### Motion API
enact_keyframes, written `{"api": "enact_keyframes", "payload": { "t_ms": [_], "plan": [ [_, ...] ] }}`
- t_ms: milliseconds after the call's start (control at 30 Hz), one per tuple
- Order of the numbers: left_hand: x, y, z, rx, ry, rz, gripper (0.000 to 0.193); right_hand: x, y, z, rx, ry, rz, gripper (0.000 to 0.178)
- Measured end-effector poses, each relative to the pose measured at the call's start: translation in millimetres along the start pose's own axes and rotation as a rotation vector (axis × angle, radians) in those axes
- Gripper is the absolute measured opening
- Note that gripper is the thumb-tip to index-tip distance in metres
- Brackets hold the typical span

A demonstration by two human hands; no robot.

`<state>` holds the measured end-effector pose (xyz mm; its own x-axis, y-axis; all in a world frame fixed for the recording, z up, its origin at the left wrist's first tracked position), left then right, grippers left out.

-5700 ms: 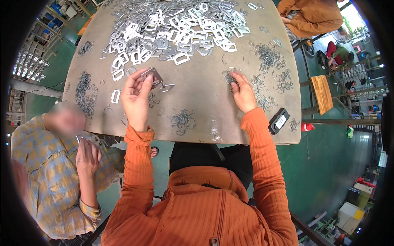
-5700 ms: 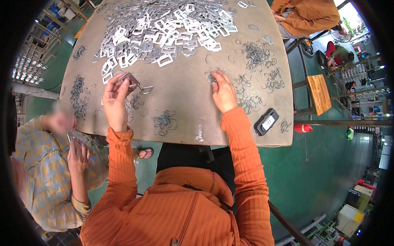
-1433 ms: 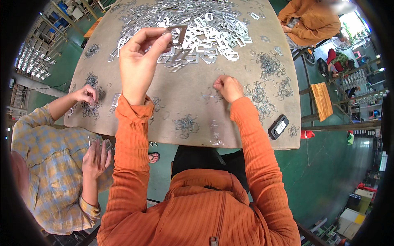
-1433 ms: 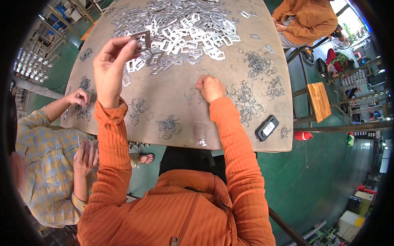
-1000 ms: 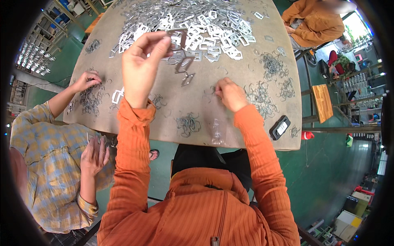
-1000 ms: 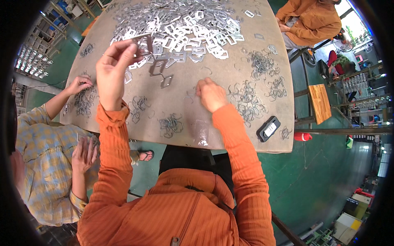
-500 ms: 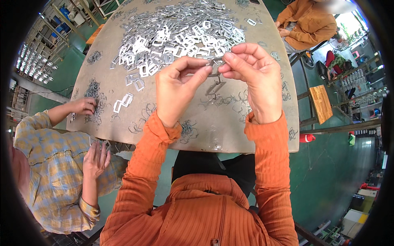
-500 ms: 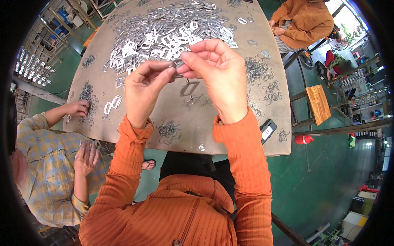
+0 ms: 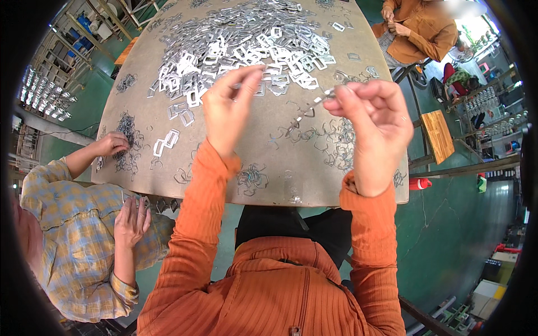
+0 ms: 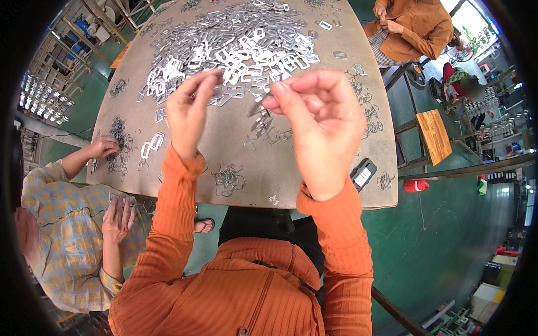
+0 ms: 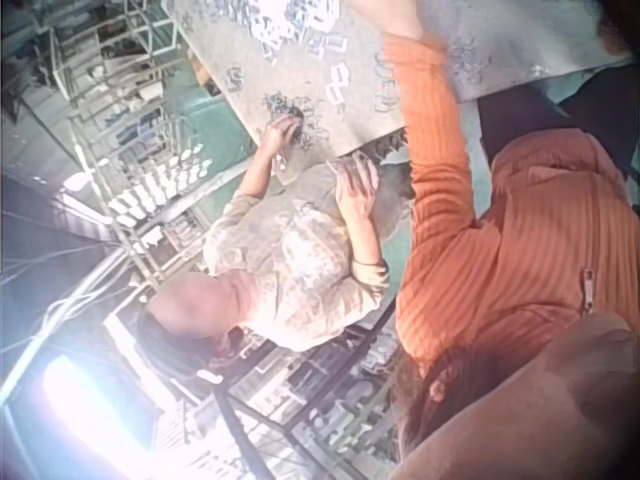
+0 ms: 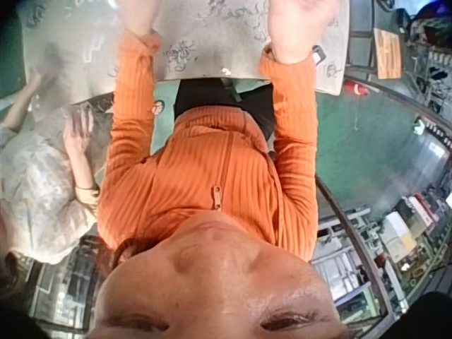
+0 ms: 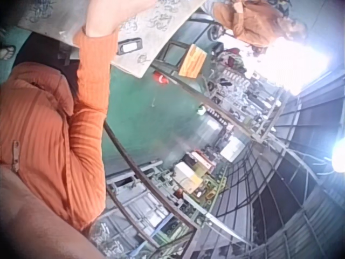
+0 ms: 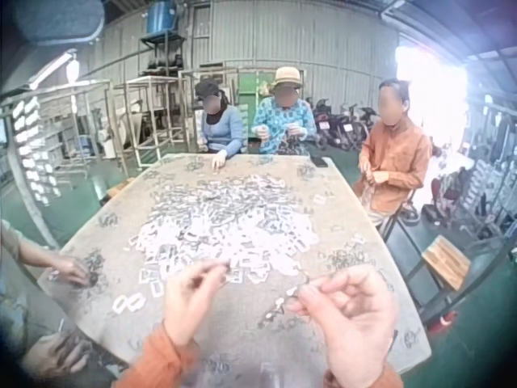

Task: The person picks up metal plates and clips from a table and joins them together. They then hook the assembled units onto a hanging chain rack.

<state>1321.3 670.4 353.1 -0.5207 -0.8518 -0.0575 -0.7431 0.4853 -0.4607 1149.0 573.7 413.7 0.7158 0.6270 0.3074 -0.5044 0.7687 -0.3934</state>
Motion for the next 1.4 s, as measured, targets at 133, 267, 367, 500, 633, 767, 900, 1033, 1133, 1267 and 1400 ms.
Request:
{"api": "enact_keyframes", "payload": {
  "t_ms": [133, 267, 367, 500, 633, 767, 900, 1033, 1133, 1267, 1400],
  "plan": [
    [-29.5, -25.5, 92.2, 0.094, -0.484, -0.046, 0.015, -8.2, 17.4, 31.6, -0.033, 0.013, -0.033, 0.017],
    [-8.4, -28.7, 169.7, 0.159, -0.841, 0.204, 0.02, -30.5, 39.2, 53.0, -0.033, 0.111, -0.045, 0.02],
    [11.7, -24.7, 185.7, 0.297, -1.114, 0.318, 0.032, -43.7, 60.4, 62.6, 0.016, 0.112, -0.022, 0.022],
    [19.6, -32.1, 194.7, 0.243, -1.167, 0.542, 0.03, -66.2, 96.3, 72.0, 0.079, 0.118, 0.009, 0.023],
    [18.9, -32.7, 187.5, 0.163, -1.136, 0.555, 0.028, -89.6, 127.7, 63.3, 0.081, 0.209, 0.036, 0.02],
    [6.7, -27.4, 180.8, 0.517, -0.898, 0.448, 0.019, -105.2, 154.2, 44.8, 0.082, 0.312, 0.018, 0.017],
    [26.5, 12.4, 127.7, -0.036, -0.479, 0.355, 0.019, -116.2, 175.9, 23.8, 0.046, 0.443, 0.0, 0.019],
    [65.5, 107.0, 31.3, -0.466, 0.133, 0.578, 0.016, -124.6, 185.4, 5.7, 0.024, 0.519, -0.028, 0.02],
    [78.6, 151.6, -4.6, -0.647, 0.295, 0.6, 0.011, -126.6, 187.7, -3.8, 0.023, 0.55, -0.056, 0.02],
    [84.7, 166.9, -24.3, -0.63, 0.31, 0.622, 0.012, -127.3, 186.2, -10.5, 0.04, 0.538, -0.088, 0.02],
    [83.9, 166.9, -31.1, -0.601, 0.282, 0.679, 0.012, -126.8, 185.9, -14.3, 0.063, 0.542, -0.095, 0.019]
  ]
}}
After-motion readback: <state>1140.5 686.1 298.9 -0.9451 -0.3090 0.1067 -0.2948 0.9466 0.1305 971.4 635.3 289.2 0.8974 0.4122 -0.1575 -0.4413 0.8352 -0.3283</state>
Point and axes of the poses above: each hand's wrist, its own y-axis away from the middle knuckle, its own x-axis out of the palm, z = x × y, the point moved 4 cm from there along -y, towards the middle knuckle
